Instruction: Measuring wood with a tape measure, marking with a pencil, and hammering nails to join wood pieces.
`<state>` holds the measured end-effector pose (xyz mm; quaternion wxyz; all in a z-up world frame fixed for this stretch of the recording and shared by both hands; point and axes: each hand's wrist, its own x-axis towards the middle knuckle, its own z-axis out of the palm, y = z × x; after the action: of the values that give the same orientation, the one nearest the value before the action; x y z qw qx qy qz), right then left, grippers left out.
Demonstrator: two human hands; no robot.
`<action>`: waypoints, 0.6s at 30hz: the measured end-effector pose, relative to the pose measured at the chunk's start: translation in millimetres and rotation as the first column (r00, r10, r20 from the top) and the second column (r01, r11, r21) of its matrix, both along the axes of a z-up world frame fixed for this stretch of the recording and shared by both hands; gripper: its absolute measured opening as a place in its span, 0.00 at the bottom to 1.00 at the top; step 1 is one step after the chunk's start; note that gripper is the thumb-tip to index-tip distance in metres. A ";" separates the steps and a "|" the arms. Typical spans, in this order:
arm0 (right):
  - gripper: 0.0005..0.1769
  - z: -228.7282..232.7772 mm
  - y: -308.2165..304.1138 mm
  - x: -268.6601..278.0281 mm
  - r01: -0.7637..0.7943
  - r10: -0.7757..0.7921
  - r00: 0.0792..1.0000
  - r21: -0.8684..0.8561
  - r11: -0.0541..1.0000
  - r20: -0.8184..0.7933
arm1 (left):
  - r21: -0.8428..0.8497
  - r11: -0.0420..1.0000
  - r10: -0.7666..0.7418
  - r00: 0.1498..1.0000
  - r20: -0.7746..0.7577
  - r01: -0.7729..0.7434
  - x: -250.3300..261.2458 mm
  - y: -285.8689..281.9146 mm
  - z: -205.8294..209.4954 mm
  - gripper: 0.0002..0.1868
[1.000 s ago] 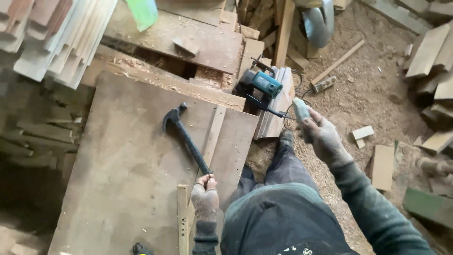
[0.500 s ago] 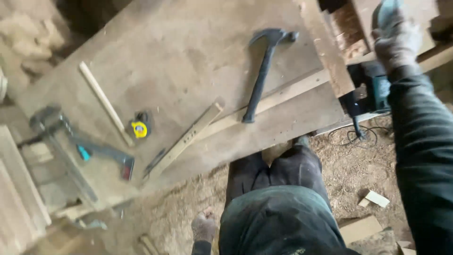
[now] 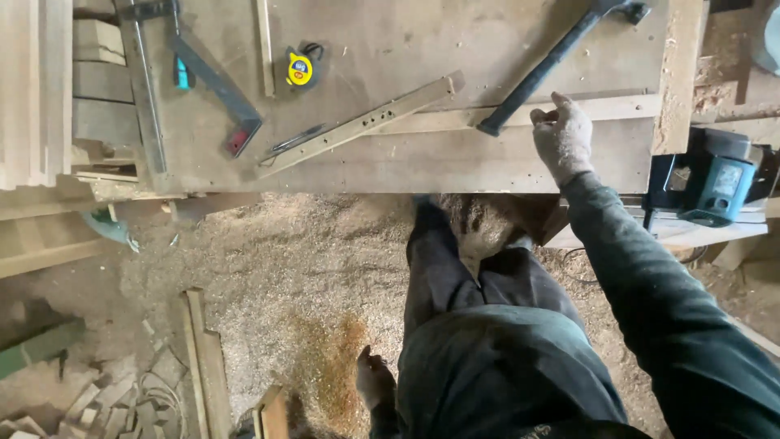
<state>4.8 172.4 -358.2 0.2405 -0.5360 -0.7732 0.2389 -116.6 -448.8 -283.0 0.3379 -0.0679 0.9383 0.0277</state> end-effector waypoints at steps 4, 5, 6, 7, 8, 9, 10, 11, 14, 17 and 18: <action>0.37 18.2 2.4 -43.3 0.161 -0.099 0.975 -0.328 0.931 0.198 | 0.168 0.929 0.338 0.941 -0.026 -0.329 -46.5 73.3 79.2 0.26; 0.43 29.3 5.1 -57.6 0.264 -0.139 0.947 -0.455 0.850 0.289 | 0.171 0.922 0.358 0.933 -0.038 -0.347 -64.3 90.4 94.1 0.28; 0.43 25.7 11.0 -65.5 0.273 -0.144 0.944 -0.456 0.847 0.297 | 0.166 0.925 0.352 0.935 -0.032 -0.343 -81.4 96.4 93.9 0.28; 0.35 21.5 17.8 -74.4 0.312 -0.185 0.929 -0.408 0.858 0.322 | 0.201 0.940 0.290 0.956 -0.039 -0.276 -99.7 103.4 93.0 0.22; 0.28 17.9 21.2 -79.7 0.353 -0.223 0.908 -0.360 0.863 0.354 | 0.228 0.951 0.226 0.973 -0.040 -0.211 -115.6 108.1 94.9 0.19; 0.28 18.3 18.3 -83.3 0.364 -0.225 0.901 -0.363 0.858 0.372 | 0.214 0.954 0.220 0.975 -0.025 -0.209 -134.5 115.6 100.0 0.19; 0.21 19.7 24.0 -91.9 0.391 -0.290 0.905 -0.337 0.857 0.313 | 0.259 0.951 0.185 0.982 -0.047 -0.167 -155.0 129.0 99.9 0.16; 0.15 21.2 30.8 -100.1 0.419 -0.351 0.902 -0.312 0.853 0.250 | 0.303 0.945 0.151 0.986 -0.071 -0.123 -174.9 143.6 99.9 0.14; 0.20 33.4 37.1 -115.9 0.608 -0.548 0.794 -0.391 0.691 0.265 | 0.333 0.939 0.077 0.996 0.051 -0.089 -236.0 197.2 93.1 0.20; 0.17 78.6 31.9 -125.5 0.714 -0.779 0.569 -0.628 0.309 0.264 | 0.638 0.770 0.002 1.000 -0.019 0.010 -274.5 244.3 52.3 0.15; 0.17 95.0 23.0 -128.4 0.728 -0.792 0.549 -0.617 0.299 0.265 | 0.645 0.764 -0.019 1.000 -0.006 0.019 -284.0 264.4 38.3 0.15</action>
<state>-123.5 195.4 -263.3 0.1499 -0.8717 -0.2729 0.3785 -400.6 -184.4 -244.7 0.3412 0.0617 0.8724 0.3446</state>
